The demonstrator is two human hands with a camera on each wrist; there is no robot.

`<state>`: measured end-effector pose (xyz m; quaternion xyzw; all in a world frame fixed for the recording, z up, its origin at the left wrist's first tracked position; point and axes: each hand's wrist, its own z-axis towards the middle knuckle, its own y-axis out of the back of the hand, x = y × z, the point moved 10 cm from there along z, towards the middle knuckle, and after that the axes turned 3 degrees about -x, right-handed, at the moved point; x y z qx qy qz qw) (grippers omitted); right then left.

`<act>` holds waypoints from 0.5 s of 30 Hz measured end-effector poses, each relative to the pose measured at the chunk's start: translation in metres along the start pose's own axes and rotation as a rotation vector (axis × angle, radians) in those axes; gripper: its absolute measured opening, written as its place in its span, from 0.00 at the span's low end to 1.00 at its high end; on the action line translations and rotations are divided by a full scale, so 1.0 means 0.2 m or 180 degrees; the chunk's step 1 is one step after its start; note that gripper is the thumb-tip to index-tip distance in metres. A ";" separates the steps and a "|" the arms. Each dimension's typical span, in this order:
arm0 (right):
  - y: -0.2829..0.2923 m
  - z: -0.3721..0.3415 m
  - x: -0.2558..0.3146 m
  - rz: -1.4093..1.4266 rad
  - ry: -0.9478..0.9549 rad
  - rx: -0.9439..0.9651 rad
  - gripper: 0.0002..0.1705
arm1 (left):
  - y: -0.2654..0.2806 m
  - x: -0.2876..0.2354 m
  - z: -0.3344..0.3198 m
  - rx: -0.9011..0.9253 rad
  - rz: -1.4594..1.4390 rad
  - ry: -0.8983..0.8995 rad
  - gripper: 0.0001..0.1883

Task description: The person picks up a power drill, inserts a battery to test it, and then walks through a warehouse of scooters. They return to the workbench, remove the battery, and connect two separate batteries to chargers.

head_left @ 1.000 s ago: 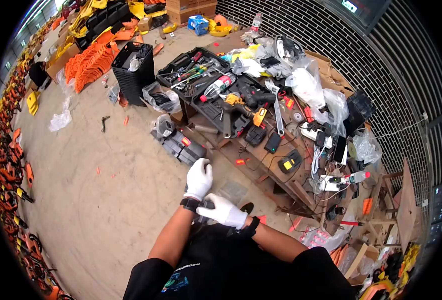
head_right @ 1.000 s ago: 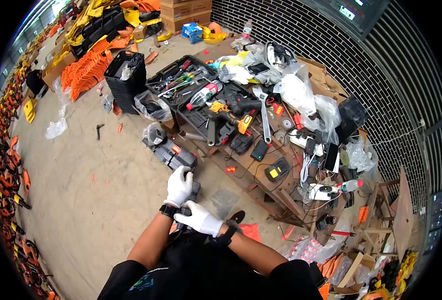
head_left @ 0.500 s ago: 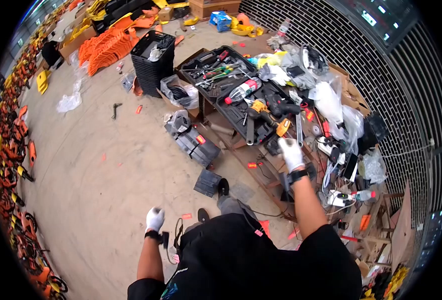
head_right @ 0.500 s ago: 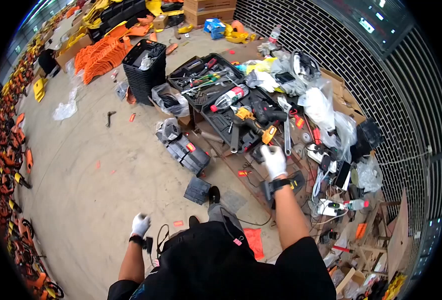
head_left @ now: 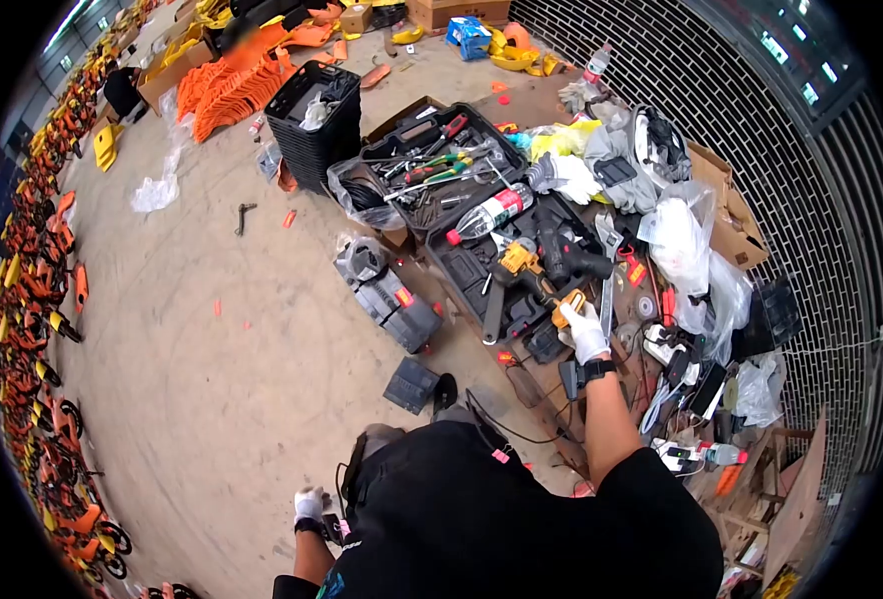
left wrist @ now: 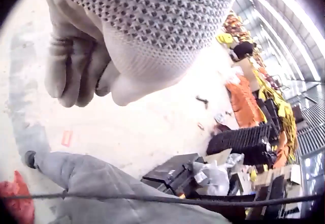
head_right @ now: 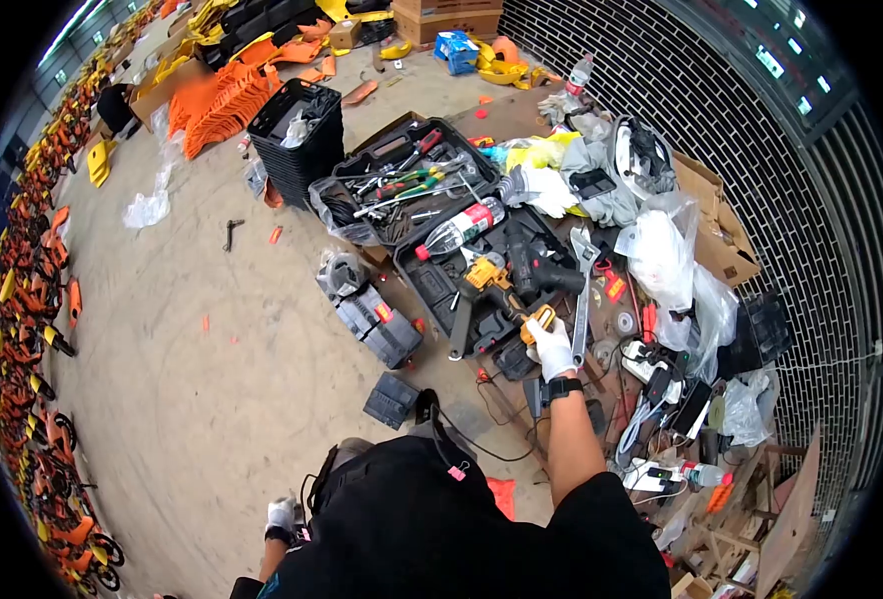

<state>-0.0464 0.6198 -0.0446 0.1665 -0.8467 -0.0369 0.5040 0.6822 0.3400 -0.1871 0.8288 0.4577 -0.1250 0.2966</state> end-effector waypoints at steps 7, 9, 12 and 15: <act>-0.06 -0.10 0.11 -0.0178 0.0552 -0.0131 0.24 | -0.22 -0.68 0.15 0.0146 0.0286 -0.0657 0.11; -0.06 -0.14 0.10 -0.0420 0.0670 -0.0583 0.30 | -0.31 -0.81 0.20 0.0324 0.0467 -0.0747 0.11; -0.11 -0.25 0.16 -0.0926 0.0567 -0.0909 0.35 | -0.43 -0.97 0.24 0.0604 0.0673 -0.0795 0.11; -0.15 -0.42 0.30 -0.1306 0.1175 -0.1299 0.26 | -0.49 -1.12 0.31 0.0716 0.0885 -0.0967 0.10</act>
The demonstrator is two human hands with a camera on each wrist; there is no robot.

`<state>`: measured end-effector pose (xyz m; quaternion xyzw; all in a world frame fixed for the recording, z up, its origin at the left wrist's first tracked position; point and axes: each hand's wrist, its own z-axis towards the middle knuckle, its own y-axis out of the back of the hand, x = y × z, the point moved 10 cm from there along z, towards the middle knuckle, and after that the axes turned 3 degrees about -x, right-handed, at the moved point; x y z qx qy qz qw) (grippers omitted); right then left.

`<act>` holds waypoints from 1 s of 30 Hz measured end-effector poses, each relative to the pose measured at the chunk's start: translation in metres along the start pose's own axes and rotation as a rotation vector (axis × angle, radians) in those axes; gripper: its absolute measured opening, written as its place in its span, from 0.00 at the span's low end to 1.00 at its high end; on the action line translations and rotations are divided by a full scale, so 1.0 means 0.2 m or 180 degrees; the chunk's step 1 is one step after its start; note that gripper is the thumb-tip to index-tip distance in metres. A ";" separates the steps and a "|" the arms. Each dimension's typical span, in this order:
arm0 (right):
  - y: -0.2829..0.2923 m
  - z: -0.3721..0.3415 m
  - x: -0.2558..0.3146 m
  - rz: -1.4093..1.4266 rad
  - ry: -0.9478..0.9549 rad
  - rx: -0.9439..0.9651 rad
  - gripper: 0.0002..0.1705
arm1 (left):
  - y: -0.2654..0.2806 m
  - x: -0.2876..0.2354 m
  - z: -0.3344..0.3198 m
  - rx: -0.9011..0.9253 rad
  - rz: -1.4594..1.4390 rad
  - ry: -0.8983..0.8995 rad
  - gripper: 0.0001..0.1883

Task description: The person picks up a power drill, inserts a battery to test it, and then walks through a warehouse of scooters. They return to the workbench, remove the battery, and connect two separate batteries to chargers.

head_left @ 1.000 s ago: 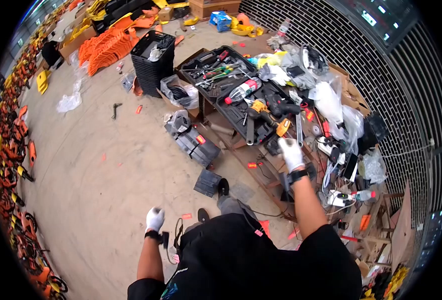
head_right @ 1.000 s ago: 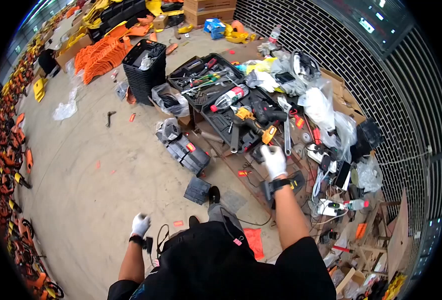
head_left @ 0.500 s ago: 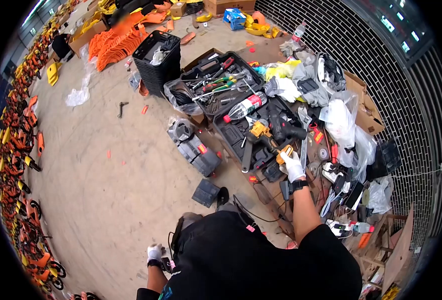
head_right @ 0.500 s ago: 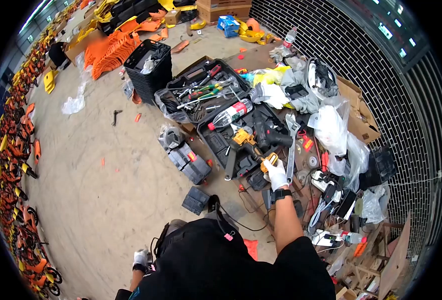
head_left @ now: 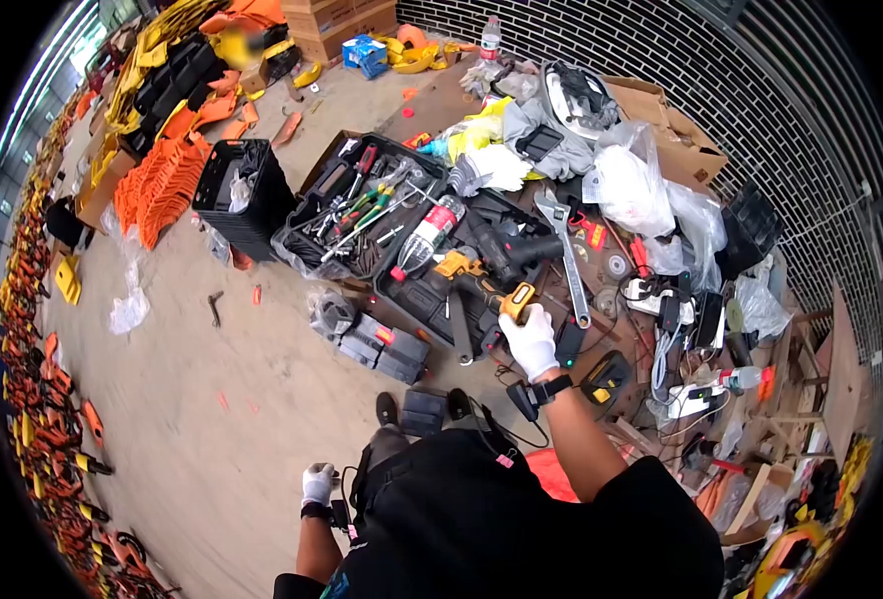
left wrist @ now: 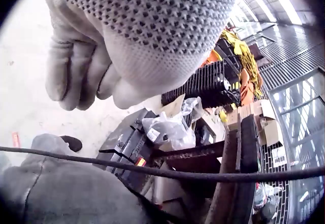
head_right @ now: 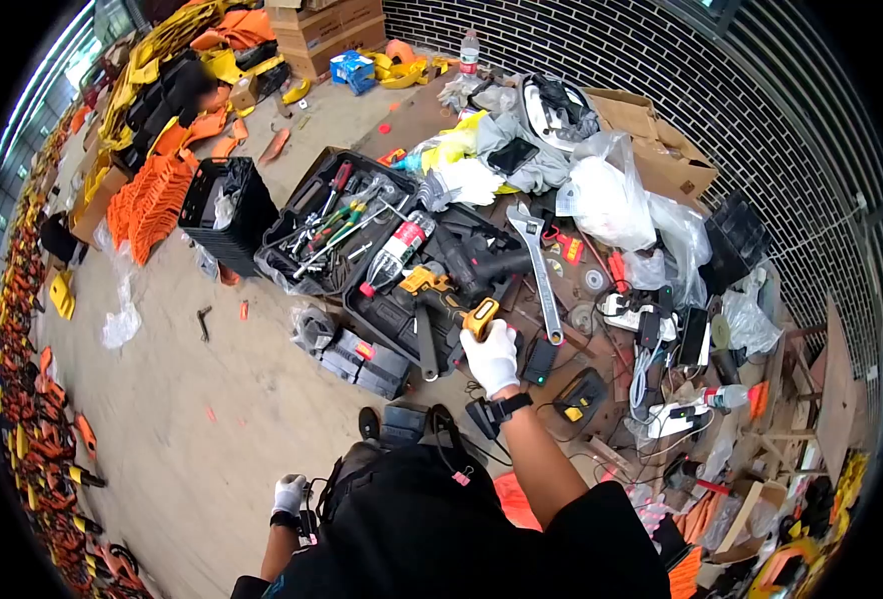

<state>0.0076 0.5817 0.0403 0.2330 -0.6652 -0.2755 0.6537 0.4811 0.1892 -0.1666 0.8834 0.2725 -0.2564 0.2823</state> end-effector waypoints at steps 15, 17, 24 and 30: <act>-0.08 -0.22 0.20 -0.0057 0.0401 -0.0897 0.17 | 0.23 -0.15 0.72 0.0581 0.0503 0.0092 0.10; -0.11 -0.24 0.12 -0.0396 0.0287 -0.1025 0.17 | 0.21 -0.21 0.75 0.0634 0.0594 0.0144 0.09; -0.14 -0.57 -0.14 0.0416 -0.0235 -0.0432 0.17 | 0.07 -0.38 0.97 0.1867 0.1289 -0.2047 0.09; -0.44 -1.14 -1.28 -0.0767 -0.1634 0.0747 0.15 | -0.10 -0.50 0.90 0.1902 0.1992 -0.1977 0.10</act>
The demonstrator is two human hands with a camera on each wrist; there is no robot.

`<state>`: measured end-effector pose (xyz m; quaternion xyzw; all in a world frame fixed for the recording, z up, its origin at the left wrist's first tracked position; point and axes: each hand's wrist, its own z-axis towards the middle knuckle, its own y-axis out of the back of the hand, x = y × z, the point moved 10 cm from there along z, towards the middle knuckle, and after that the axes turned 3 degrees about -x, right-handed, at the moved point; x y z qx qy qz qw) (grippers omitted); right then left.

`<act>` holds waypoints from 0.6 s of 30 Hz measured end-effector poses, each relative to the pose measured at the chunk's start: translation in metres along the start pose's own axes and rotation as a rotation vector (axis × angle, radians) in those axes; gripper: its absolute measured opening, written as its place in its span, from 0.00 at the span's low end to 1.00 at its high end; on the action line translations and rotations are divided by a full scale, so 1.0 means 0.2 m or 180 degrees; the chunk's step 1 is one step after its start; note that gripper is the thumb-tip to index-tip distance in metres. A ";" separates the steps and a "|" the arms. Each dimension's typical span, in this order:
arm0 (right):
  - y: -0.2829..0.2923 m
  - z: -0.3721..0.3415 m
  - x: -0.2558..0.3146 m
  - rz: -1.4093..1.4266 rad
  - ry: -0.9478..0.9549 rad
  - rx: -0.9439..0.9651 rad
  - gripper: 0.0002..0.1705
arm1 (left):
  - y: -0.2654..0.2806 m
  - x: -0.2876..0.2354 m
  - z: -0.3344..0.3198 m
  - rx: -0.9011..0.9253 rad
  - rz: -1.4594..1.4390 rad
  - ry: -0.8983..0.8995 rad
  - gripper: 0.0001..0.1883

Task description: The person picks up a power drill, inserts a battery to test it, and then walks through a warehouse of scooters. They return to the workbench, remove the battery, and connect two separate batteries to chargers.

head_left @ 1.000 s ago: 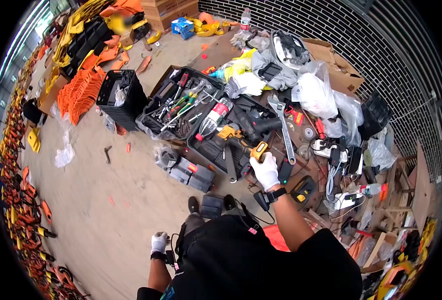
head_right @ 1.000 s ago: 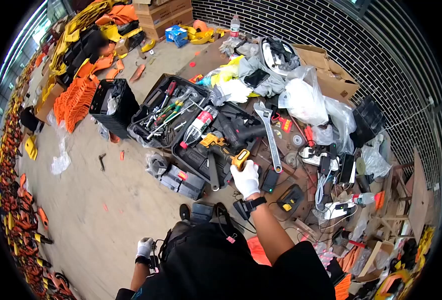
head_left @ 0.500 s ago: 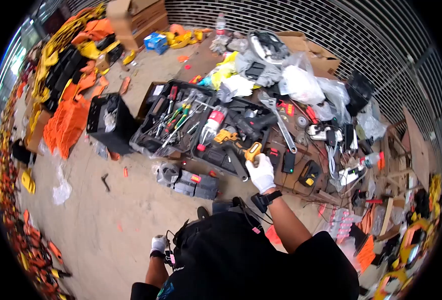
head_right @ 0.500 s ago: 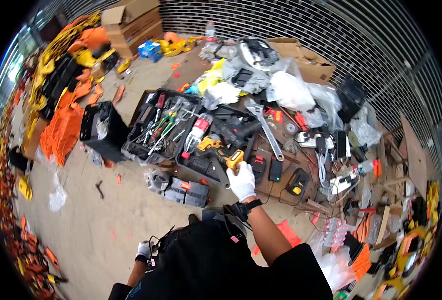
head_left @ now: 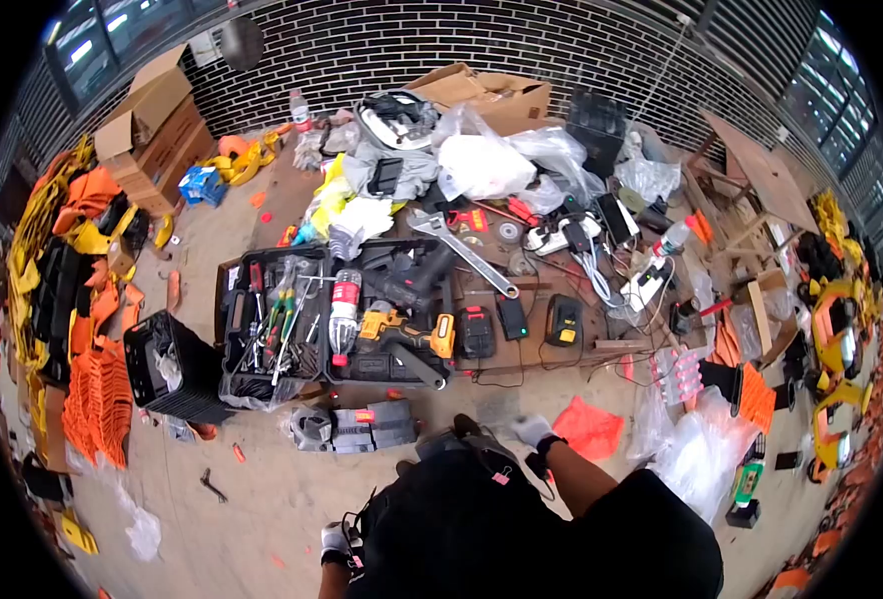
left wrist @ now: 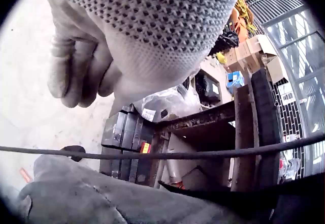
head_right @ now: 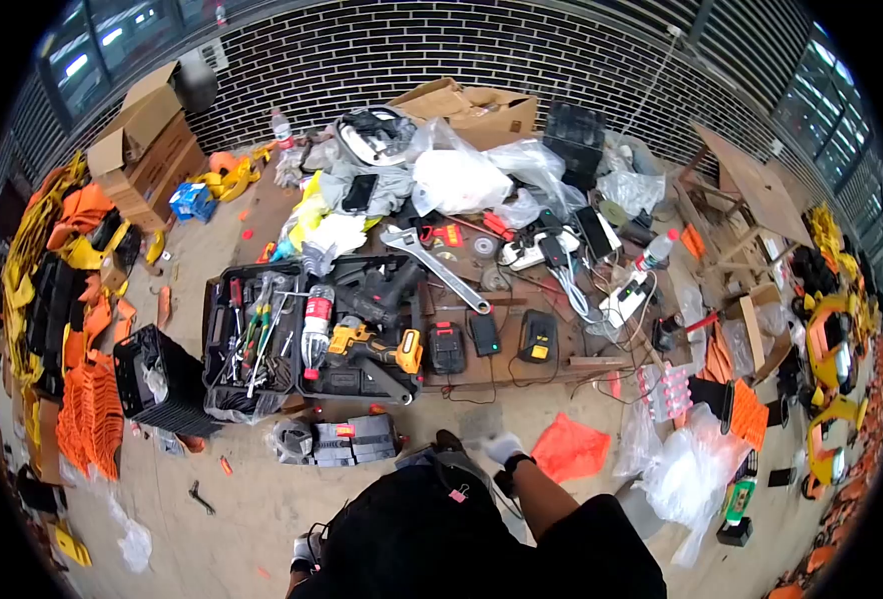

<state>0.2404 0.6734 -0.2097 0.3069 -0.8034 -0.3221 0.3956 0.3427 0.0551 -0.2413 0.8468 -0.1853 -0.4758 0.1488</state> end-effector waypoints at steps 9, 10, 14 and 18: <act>-0.19 -0.36 -0.43 -0.0014 -0.0940 0.0775 0.25 | -0.08 -0.45 0.03 0.0080 0.0205 0.0615 0.12; -0.17 -0.33 -0.36 0.0119 -0.0866 0.0710 0.25 | -0.13 -0.28 0.14 0.0309 0.0568 -0.0400 0.12; -0.13 -0.17 -0.22 0.0379 -0.0494 0.0201 0.24 | -0.13 -0.40 0.12 0.0381 0.0518 -0.0054 0.12; 0.11 -0.16 -0.03 0.0799 -0.0558 0.0162 0.27 | -0.06 -0.56 0.06 0.0195 0.0458 0.0988 0.12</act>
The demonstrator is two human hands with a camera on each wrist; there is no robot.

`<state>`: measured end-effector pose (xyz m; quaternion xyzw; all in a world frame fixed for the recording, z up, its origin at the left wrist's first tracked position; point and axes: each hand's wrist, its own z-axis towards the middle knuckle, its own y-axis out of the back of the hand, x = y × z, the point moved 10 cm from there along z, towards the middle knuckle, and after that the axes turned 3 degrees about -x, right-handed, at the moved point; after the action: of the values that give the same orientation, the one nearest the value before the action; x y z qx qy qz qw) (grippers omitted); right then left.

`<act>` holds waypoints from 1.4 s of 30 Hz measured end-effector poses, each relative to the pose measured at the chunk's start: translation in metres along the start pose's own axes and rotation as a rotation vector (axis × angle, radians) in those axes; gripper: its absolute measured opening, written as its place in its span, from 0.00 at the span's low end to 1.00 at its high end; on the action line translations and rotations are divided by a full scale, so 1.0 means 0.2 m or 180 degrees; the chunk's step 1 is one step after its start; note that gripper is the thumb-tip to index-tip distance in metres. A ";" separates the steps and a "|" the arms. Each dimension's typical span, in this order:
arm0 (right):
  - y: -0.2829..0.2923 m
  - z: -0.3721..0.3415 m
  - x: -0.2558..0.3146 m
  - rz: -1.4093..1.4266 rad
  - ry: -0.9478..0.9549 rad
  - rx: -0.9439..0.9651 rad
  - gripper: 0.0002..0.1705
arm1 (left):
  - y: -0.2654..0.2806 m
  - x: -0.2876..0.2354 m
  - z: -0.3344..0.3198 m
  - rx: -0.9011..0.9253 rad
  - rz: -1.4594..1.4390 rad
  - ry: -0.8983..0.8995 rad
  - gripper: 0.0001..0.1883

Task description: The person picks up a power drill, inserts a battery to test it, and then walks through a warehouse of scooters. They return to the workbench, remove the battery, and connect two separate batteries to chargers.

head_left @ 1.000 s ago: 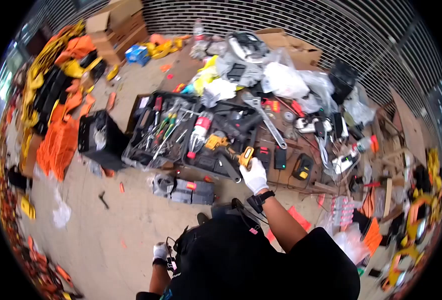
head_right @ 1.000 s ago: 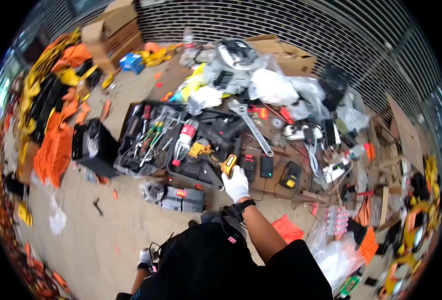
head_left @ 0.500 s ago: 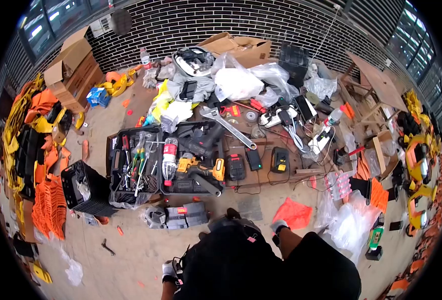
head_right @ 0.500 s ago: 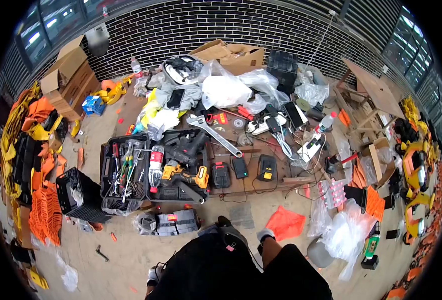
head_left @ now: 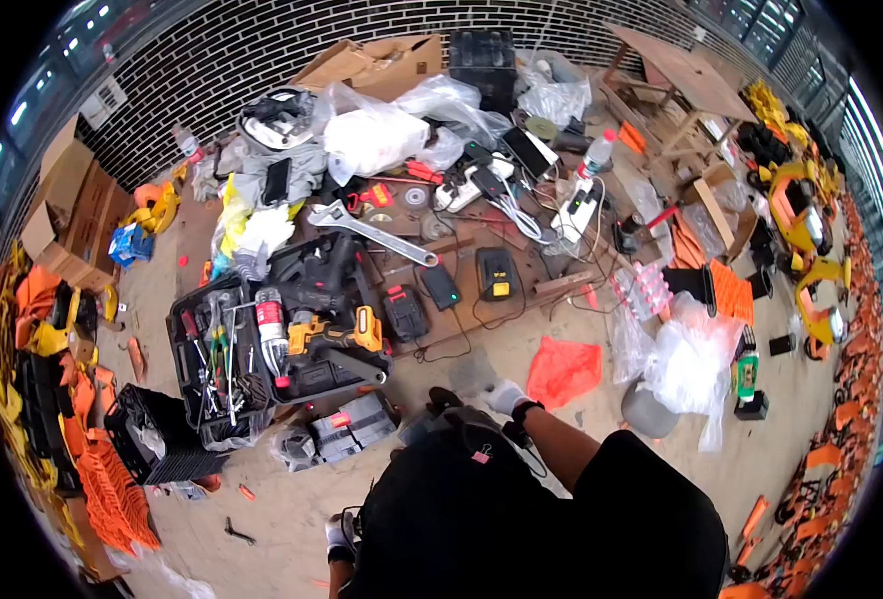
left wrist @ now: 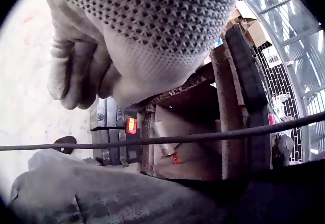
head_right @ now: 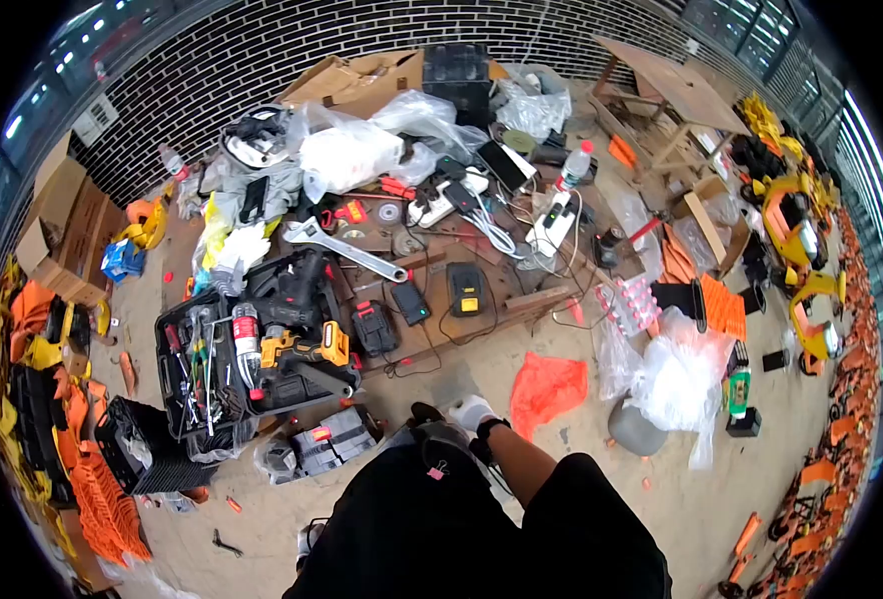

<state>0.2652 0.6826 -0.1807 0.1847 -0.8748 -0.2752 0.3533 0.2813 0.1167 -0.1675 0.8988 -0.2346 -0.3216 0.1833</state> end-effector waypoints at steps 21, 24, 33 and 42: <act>-0.07 0.12 -0.24 -0.0318 -0.0243 0.0044 0.25 | -0.04 0.14 0.19 0.0174 0.0385 -0.0592 0.13; -0.08 0.16 -0.17 -0.0449 -0.0378 0.0301 0.26 | -0.06 0.00 0.14 0.0253 0.0610 -0.0919 0.12; -0.04 0.19 -0.08 -0.0473 0.0087 -0.0073 0.22 | -0.06 -0.02 0.11 0.0301 -0.0025 -0.0644 0.09; -0.08 0.19 -0.06 -0.0860 0.0061 0.0019 0.23 | -0.11 -0.03 0.07 0.0402 0.0307 -0.1084 0.10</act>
<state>0.2480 0.6894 -0.2207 0.3045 -0.8394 -0.3159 0.3208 0.2734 0.1349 -0.1852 0.8288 -0.3248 -0.4446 0.0995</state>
